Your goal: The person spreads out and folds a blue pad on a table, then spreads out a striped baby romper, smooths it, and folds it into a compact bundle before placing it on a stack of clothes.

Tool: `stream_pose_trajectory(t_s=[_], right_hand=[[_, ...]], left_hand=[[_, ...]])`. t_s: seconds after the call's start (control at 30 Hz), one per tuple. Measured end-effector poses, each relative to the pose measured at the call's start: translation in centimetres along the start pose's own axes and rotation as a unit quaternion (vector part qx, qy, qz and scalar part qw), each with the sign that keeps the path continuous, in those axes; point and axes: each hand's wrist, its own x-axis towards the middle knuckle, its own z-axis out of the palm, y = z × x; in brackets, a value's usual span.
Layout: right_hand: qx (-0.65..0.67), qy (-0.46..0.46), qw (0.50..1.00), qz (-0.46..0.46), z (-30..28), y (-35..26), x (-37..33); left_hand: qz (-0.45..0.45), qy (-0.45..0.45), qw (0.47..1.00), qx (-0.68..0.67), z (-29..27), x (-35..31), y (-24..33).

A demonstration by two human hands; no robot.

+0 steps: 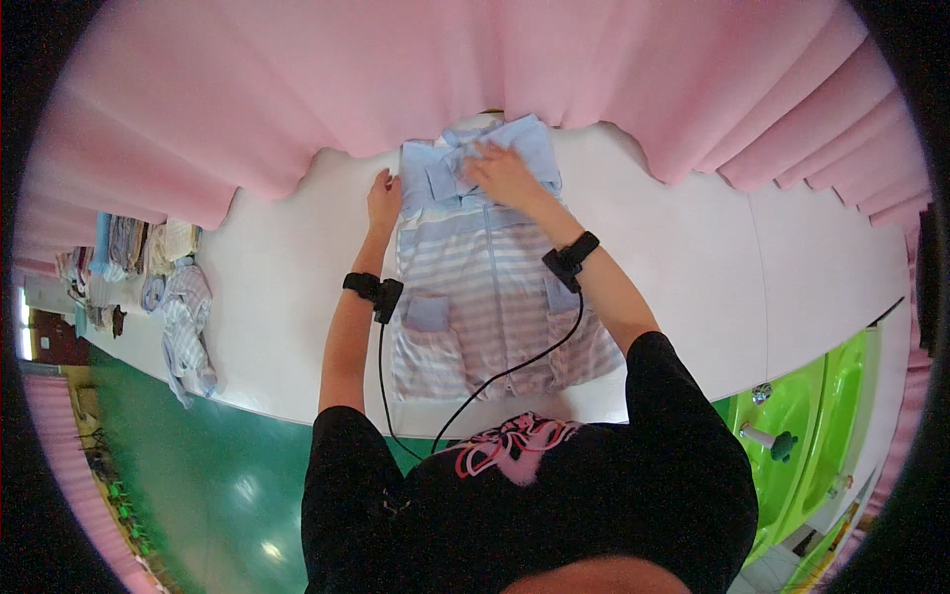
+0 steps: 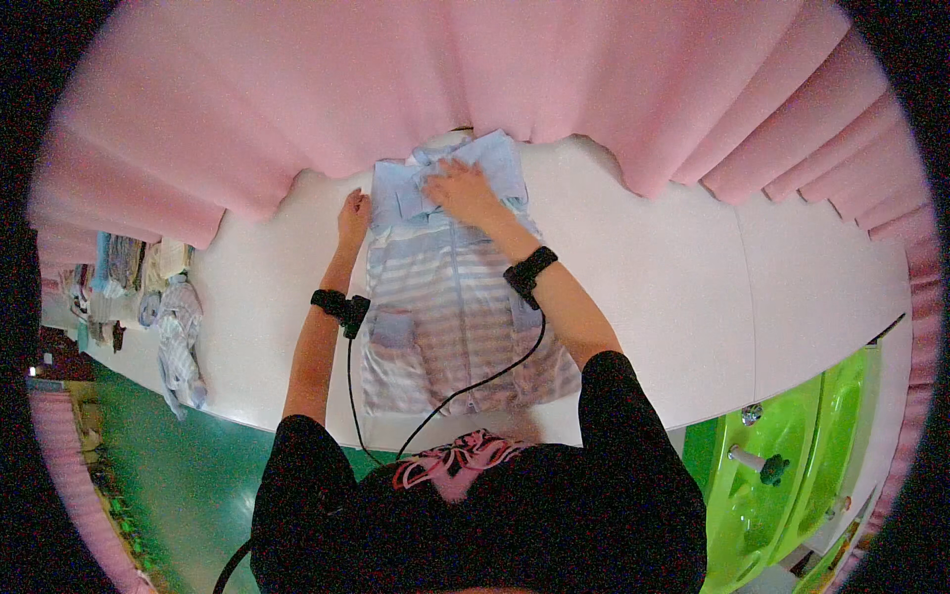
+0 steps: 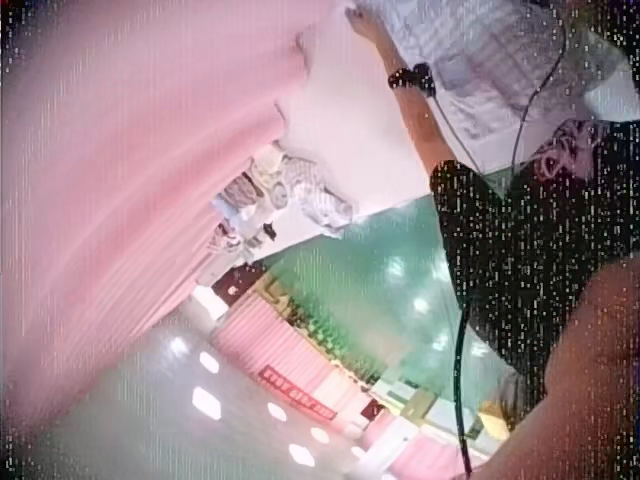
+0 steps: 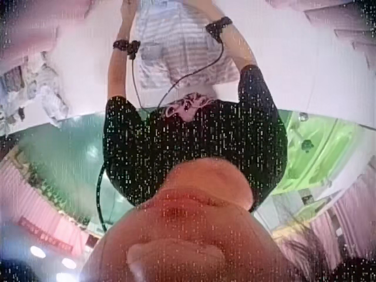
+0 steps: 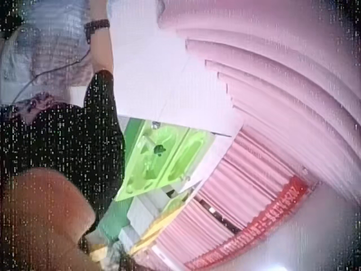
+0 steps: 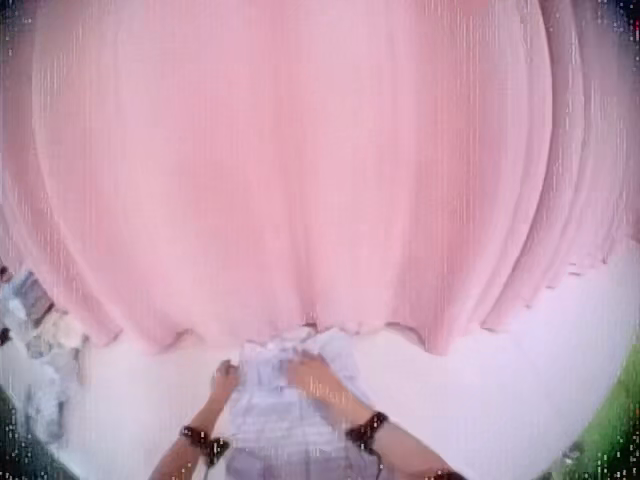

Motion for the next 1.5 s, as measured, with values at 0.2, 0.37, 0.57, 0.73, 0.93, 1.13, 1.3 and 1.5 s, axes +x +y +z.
stream_pose_trajectory(t_s=[0.2, 0.37, 0.57, 0.73, 0.93, 1.13, 1.3, 1.5], right_hand=[[-0.133, 0.051, 0.987, 0.078, 2.3, 2.5, -2.0], [-0.141, -0.048, 0.981, 0.128, 0.7, 5.4, -1.2], [-0.116, 0.015, 0.984, 0.138, 0.9, 6.4, -1.7], [-0.105, -0.019, 0.98, 0.167, 1.1, 6.6, -1.6], [-0.11, -0.023, 0.98, 0.163, 1.0, 7.1, -2.1], [-0.14, 0.023, 0.983, 0.114, 1.0, 8.0, -5.1], [-0.205, 0.105, 0.97, 0.076, 0.5, 8.3, -10.2], [-0.226, 0.041, 0.971, 0.063, -0.5, 4.5, -18.6]], left_hand=[[0.284, -0.04, 0.886, 0.365, 3.5, -3.2, 5.3], [0.308, -0.01, 0.876, 0.371, 4.5, -3.0, 4.2], [0.264, -0.066, 0.909, 0.316, 2.1, -3.4, 4.3], [0.087, 0.01, 0.983, 0.164, -3.2, -9.1, 1.3], [-0.267, -0.074, 0.961, 0.017, -10.1, -21.4, -2.1], [-0.282, -0.204, 0.937, -0.016, -10.5, -29.2, 0.9], [-0.269, -0.134, 0.95, 0.083, -9.4, -27.7, -2.2], [-0.219, 0.235, 0.935, 0.153, -10.4, -21.2, -8.1]])
